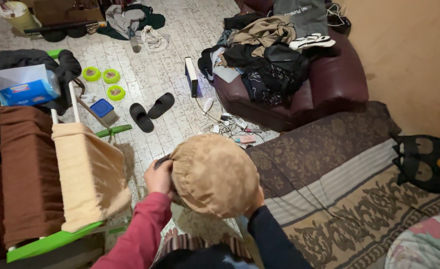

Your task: Putting a patterned fabric cover onto a round cushion and securing it by tying the drawstring.

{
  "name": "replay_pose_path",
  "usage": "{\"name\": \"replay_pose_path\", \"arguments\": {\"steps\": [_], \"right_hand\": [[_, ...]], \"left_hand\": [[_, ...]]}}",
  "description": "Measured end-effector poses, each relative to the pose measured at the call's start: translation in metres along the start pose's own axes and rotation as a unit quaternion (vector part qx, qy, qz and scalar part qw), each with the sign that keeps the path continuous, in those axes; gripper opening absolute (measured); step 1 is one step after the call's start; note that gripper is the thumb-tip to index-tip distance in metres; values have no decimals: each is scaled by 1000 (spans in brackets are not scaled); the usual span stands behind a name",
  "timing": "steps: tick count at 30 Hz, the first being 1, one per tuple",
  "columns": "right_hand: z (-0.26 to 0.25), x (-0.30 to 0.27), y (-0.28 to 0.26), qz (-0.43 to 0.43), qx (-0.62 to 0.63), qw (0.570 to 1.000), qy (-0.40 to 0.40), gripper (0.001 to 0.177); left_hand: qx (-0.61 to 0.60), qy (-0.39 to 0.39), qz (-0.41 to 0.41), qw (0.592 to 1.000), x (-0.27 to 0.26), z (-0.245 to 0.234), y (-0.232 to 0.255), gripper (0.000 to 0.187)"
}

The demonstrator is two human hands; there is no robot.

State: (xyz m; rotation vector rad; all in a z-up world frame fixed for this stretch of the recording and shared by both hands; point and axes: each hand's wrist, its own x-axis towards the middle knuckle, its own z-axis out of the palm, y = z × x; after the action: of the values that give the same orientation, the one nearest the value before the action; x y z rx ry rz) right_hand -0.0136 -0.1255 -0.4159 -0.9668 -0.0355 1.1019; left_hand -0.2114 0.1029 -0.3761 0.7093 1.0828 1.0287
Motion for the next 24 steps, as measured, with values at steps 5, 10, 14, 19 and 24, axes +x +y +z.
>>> {"name": "replay_pose_path", "arguments": {"steps": [5,10,14,19,24], "right_hand": [[44,1,-16,26,68,997,-11,46],[84,1,-30,-17,-38,999,28,37],[94,-9,-46,-16,-103,993,49,27],[99,-11,-48,4,-92,993,75,24],[114,-30,-56,-6,-26,996,91,25]], "left_hand": [[26,-39,3,999,-4,-2,52,21],[23,-82,-60,995,12,-21,44,22],[54,-99,-45,993,2,-32,37,25],[65,-203,-72,974,1,-45,22,40],[261,-213,-165,927,-48,-34,59,70]]}}
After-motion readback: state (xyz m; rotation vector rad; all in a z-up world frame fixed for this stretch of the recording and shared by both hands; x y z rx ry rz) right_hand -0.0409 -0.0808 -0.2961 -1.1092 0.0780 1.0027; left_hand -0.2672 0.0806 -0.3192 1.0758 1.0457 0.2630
